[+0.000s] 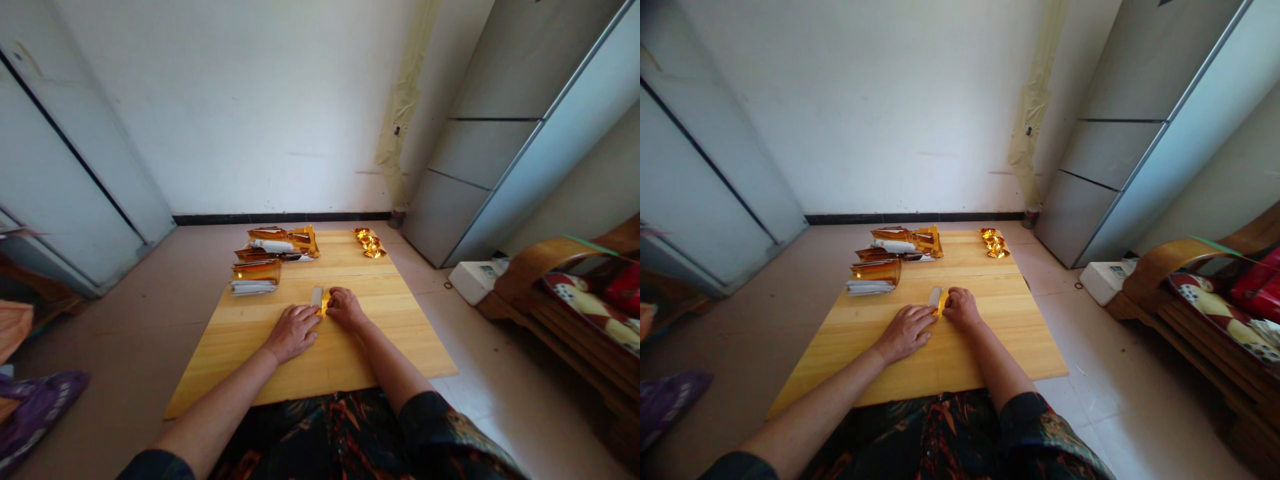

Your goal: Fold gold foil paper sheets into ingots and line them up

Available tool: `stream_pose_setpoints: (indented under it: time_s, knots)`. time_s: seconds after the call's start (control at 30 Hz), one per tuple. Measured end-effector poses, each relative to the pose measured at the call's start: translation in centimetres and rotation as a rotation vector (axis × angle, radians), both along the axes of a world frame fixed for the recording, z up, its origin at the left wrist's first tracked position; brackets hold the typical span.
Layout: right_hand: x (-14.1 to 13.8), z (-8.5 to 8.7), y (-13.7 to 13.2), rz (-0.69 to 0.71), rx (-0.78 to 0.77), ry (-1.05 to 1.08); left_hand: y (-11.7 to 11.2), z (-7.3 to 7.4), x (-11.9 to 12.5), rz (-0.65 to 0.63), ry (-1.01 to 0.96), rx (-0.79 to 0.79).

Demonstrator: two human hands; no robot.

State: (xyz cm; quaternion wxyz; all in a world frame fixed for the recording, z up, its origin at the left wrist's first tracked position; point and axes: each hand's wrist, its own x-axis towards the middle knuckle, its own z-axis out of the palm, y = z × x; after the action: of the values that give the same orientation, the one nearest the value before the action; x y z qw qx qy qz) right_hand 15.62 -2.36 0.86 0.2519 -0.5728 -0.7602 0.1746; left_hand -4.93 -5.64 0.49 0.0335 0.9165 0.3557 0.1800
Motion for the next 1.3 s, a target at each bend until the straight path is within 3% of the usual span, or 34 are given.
stream_pose_setpoints:
  time_s: [0.23, 0.7, 1.1, 1.3]
  knots:
    - [0.7, -0.1, 0.4, 0.024, 0.048, 0.032, -0.1, 0.2, 0.0, 0.003, -0.004, -0.017]
    - [-0.2, 0.8, -0.3, 0.01, -0.057, -0.018, -0.1, 0.4, 0.1, 0.008, 0.012, -0.011]
    - [0.3, 0.1, 0.9, -0.013, -0.001, 0.113, -0.1, 0.3, 0.1, 0.016, 0.012, 0.006]
    - [-0.2, 0.2, 0.3, -0.018, -0.046, 0.04, -0.1, 0.1, 0.1, 0.017, 0.013, -0.005]
